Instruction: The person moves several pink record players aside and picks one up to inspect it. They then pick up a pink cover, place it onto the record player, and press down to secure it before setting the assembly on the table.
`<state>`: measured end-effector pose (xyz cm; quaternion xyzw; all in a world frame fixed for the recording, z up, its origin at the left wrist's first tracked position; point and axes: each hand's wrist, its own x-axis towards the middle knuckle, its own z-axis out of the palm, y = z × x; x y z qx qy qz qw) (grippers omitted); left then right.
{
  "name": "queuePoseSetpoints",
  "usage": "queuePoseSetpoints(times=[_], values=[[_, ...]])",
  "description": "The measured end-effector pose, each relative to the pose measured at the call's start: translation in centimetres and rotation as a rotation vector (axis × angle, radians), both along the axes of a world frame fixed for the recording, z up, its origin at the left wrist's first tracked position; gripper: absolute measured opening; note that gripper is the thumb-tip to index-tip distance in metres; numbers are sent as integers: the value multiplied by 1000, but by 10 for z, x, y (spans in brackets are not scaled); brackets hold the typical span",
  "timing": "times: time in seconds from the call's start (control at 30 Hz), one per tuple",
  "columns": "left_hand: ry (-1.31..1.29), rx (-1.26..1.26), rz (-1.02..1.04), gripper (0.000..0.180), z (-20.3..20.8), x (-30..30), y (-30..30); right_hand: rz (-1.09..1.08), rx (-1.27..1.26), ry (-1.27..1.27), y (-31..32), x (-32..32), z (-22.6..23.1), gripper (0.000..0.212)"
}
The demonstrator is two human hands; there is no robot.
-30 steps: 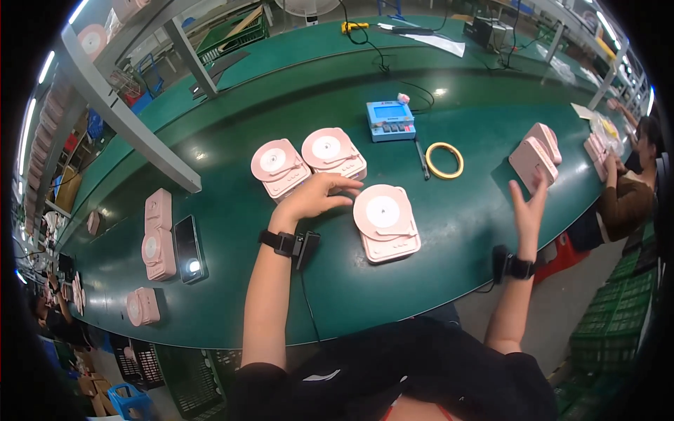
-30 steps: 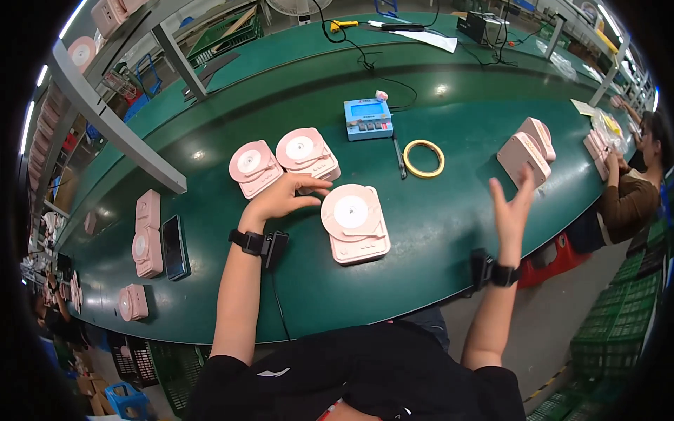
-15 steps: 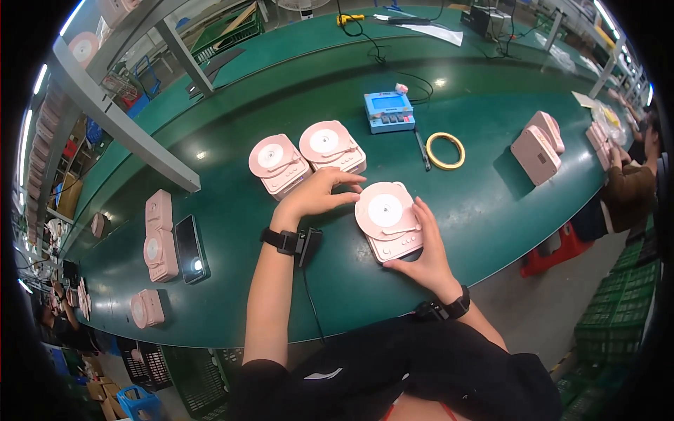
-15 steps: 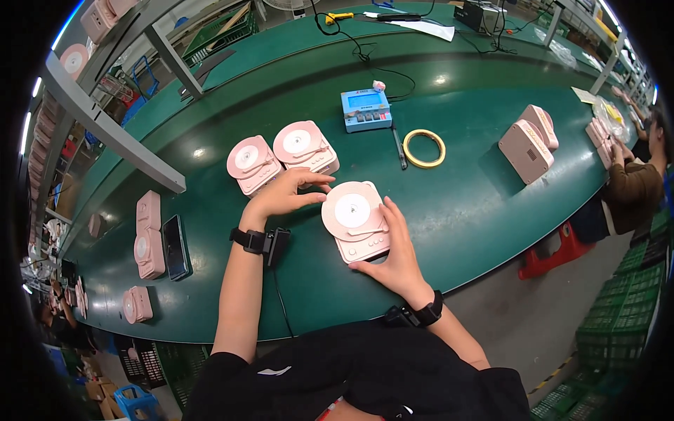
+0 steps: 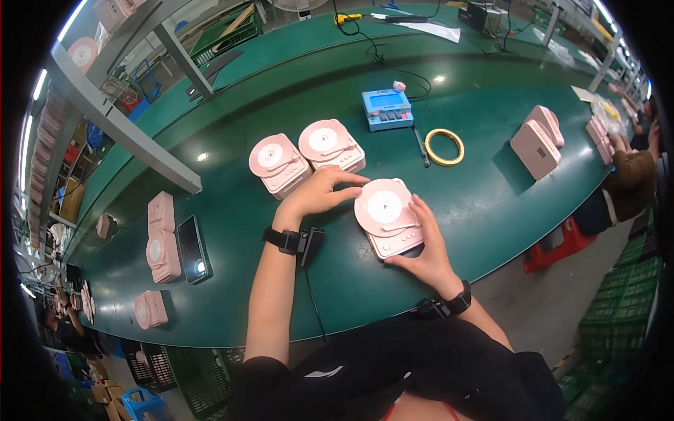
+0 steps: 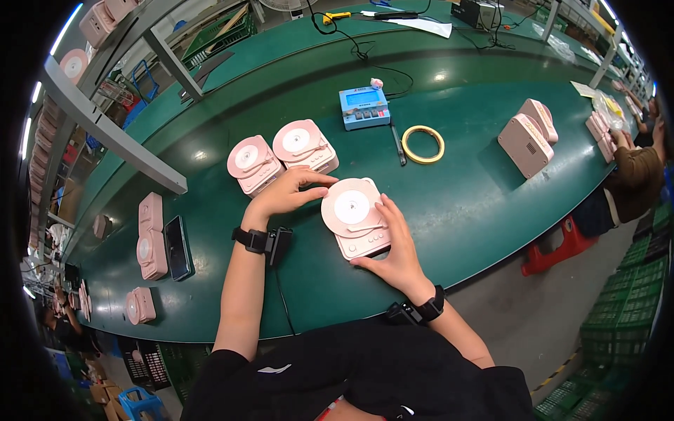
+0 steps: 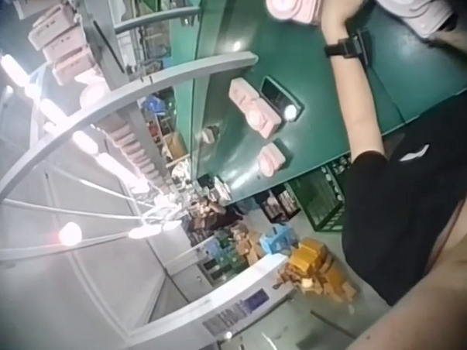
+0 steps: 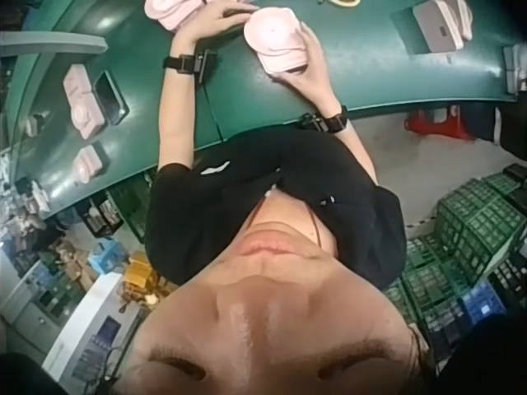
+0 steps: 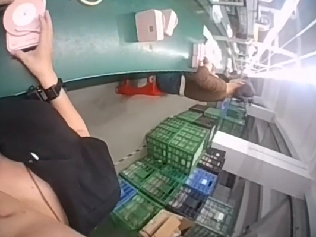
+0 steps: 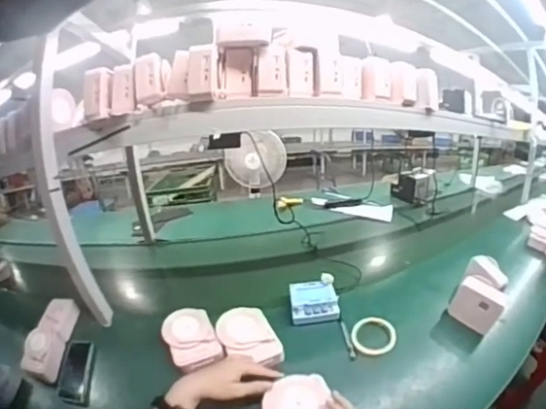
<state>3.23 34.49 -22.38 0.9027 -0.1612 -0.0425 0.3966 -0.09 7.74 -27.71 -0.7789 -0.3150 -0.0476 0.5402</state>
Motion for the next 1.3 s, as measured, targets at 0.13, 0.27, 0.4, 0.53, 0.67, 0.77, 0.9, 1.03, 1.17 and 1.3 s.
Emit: queuePoseSetpoints(times=[0.13, 0.27, 0.4, 0.53, 0.67, 0.77, 0.9, 1.03, 1.17, 1.3], values=[[-14, 31, -26, 33, 3, 0, -4, 8, 34, 14, 1, 0, 1, 100], [22, 46, -6, 34, 10, -3, -9, 12, 43, 5, 1, 0, 1, 100], [19, 72, -36, 36, 4, -2, -8, 21, 34, 18, 0, -1, 4, 95], [-14, 102, -38, 39, 1, -5, -11, 66, 145, 105, -2, 2, -4, 76], [28, 206, -37, 42, 2, -4, -15, 155, 372, 336, -2, 6, -15, 61], [23, 214, -36, 42, 3, -4, -15, 158, 420, 384, -2, 5, -13, 56], [-10, 200, -17, 43, -1, -3, -14, 145, 434, 384, -1, 5, -14, 53], [-38, 166, -7, 43, 0, -3, -12, 144, 329, 374, -4, 7, -13, 58], [-10, 56, -16, 43, 9, -3, -12, 162, 367, 394, -4, 10, -15, 60], [9, 2, -12, 44, 12, -5, -12, 170, 495, 523, 1, 5, -9, 62]])
